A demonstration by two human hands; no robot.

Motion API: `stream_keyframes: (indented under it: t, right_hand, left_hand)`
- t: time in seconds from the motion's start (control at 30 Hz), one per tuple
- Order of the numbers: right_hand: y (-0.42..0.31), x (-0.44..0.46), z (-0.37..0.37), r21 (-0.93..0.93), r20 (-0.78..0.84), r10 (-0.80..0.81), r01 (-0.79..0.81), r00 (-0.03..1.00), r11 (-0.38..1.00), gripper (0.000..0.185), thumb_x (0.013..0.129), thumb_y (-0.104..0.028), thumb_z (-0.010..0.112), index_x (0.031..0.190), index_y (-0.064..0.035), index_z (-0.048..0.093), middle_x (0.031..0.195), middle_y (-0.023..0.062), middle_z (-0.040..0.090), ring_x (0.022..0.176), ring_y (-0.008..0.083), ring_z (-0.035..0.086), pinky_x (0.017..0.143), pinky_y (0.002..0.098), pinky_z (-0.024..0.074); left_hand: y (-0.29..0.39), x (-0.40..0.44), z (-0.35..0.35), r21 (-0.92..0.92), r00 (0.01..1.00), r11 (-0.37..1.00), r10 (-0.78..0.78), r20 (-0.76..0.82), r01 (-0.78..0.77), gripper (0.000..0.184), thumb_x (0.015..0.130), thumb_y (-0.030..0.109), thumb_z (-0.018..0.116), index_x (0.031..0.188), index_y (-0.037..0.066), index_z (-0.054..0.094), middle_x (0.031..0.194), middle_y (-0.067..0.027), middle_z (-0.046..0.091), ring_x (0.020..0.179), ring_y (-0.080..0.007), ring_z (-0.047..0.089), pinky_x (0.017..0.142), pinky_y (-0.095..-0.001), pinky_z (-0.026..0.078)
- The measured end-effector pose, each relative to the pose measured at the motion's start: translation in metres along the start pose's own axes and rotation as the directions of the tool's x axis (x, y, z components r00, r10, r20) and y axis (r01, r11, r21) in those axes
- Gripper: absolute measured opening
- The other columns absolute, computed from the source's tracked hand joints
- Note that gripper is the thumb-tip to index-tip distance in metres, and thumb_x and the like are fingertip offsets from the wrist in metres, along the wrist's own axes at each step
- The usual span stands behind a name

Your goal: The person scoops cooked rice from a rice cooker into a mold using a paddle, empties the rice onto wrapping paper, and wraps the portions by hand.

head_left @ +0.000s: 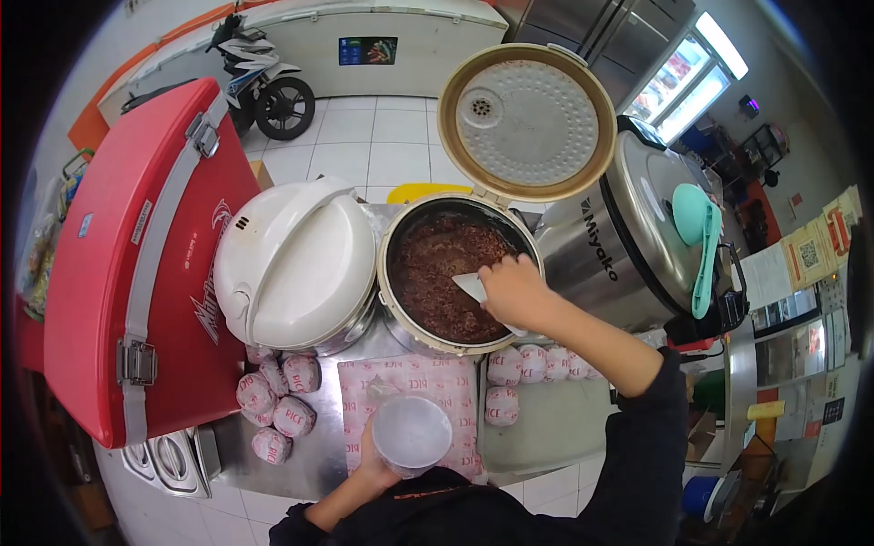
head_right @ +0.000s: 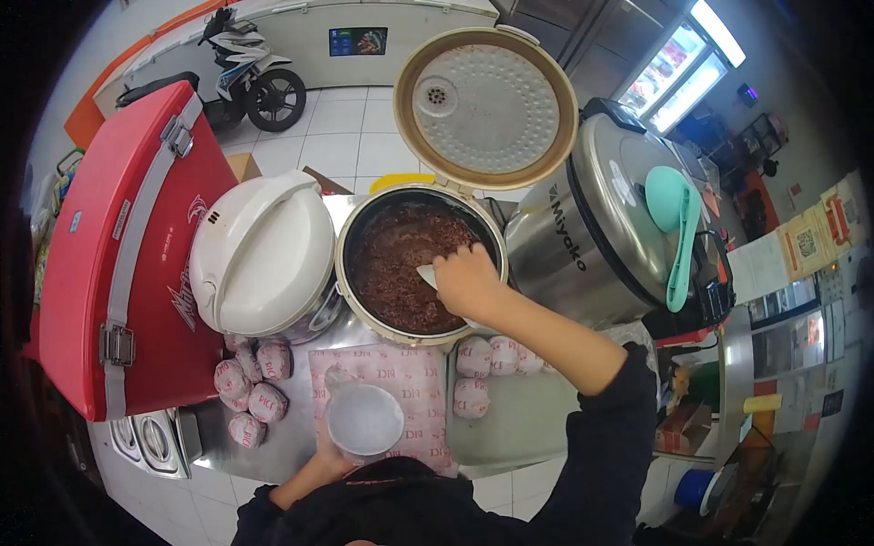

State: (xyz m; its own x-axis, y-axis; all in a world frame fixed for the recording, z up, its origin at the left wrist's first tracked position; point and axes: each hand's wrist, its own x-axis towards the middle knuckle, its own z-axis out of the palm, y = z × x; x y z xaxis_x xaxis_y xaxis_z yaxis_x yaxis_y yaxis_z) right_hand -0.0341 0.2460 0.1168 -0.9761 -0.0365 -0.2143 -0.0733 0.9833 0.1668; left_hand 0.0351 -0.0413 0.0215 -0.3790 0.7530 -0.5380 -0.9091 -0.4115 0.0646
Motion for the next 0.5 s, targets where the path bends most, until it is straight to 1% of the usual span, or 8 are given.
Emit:
stream_keyframes:
  t: [0.03,0.07,0.13,0.2,0.27,0.37,0.47,0.5]
  right_hand:
    - [0.002,0.006,0.017,-0.05,0.078,0.014,-0.01,0.997,0.999,0.027,0.073,-0.021,0.063,0.094,-0.004,0.06,0.087,0.0131,0.065,0.086,0.0239,0.061,0.077,0.038,0.0418]
    - [0.003,0.012,0.021,-0.055,0.081,0.001,0.004,0.997,0.999,0.027,0.073,-0.021,0.063,0.094,-0.004,0.06,0.087,0.0131,0.065,0.086,0.0239,0.061,0.077,0.038,0.0418]
    - [0.003,0.022,0.023,-0.131,0.231,0.032,-0.002,0.972,0.991,0.026,0.072,-0.02,0.063,0.094,-0.0049,0.061,0.085,0.0123,0.066,0.081,0.0241,0.064,0.075,0.0381,0.0428]
    - [0.011,0.029,0.02,-0.095,0.037,0.071,-0.067,0.997,0.993,0.012,0.072,-0.013,0.058,0.077,-0.0059,0.066,0.072,0.0123,0.066,0.068,0.0249,0.066,0.062,0.0375,0.0482]
    - [0.022,0.03,-0.001,-0.066,-0.014,0.129,-0.13,0.991,0.989,0.011,0.072,-0.011,0.057,0.071,-0.0051,0.067,0.069,0.0145,0.065,0.066,0.0271,0.065,0.058,0.0376,0.0508]
    - [0.019,0.023,-0.045,-0.177,-0.055,0.175,-0.182,0.983,0.967,0.012,0.073,-0.01,0.057,0.073,-0.0041,0.068,0.07,0.0156,0.064,0.068,0.0264,0.066,0.058,0.0348,0.0524]
    - [0.001,0.026,-0.039,-0.26,-0.124,0.211,-0.237,0.97,0.936,0.009,0.074,-0.007,0.056,0.075,-0.0023,0.064,0.073,0.0164,0.064,0.067,0.0276,0.065,0.057,0.0357,0.0524]
    - [0.0,0.03,-0.026,-0.319,-0.08,0.198,-0.214,0.977,0.923,0.01,0.074,-0.006,0.057,0.076,-0.0013,0.066,0.079,0.0175,0.065,0.066,0.0245,0.066,0.055,0.0319,0.0525]
  left_hand:
    - [0.0,0.0,0.0,0.015,0.999,1.0,-0.024,-0.029,0.025,0.054,0.09,0.047,0.031,0.124,0.008,0.048,0.124,-0.0128,0.052,0.112,-0.0314,0.051,0.095,-0.0483,0.041]
    - [0.0,0.001,-0.001,0.003,0.999,1.0,-0.017,-0.03,0.017,0.054,0.09,0.047,0.031,0.124,0.008,0.048,0.124,-0.0128,0.052,0.112,-0.0314,0.051,0.095,-0.0483,0.041]
    - [0.0,0.001,-0.004,0.042,0.996,0.998,-0.032,-0.078,0.036,0.055,0.089,0.048,0.031,0.125,0.009,0.047,0.125,-0.0119,0.051,0.113,-0.0311,0.051,0.095,-0.0483,0.041]
    - [0.002,0.001,-0.005,0.022,0.996,1.0,-0.02,-0.085,0.022,0.056,0.089,0.048,0.031,0.125,0.009,0.047,0.124,-0.0118,0.052,0.113,-0.031,0.051,0.095,-0.0484,0.041]
    - [0.006,0.002,-0.005,-0.004,0.996,1.0,-0.008,-0.087,0.008,0.056,0.089,0.048,0.031,0.124,0.009,0.048,0.124,-0.0116,0.052,0.113,-0.0308,0.051,0.095,-0.0485,0.041]
    - [0.01,0.002,-0.006,-0.06,0.999,0.998,0.02,-0.049,-0.023,0.056,0.089,0.048,0.031,0.124,0.009,0.048,0.124,-0.0118,0.052,0.113,-0.0309,0.051,0.096,-0.0487,0.04]
    - [0.012,0.007,-0.005,-0.071,0.998,0.996,0.059,-0.034,-0.061,0.055,0.089,0.048,0.03,0.124,0.009,0.048,0.124,-0.012,0.052,0.114,-0.0309,0.05,0.097,-0.0488,0.039]
    - [0.013,0.008,-0.002,-0.08,0.999,0.997,0.02,-0.045,-0.023,0.056,0.089,0.048,0.03,0.125,0.009,0.047,0.125,-0.0122,0.051,0.115,-0.0312,0.049,0.097,-0.0489,0.039]
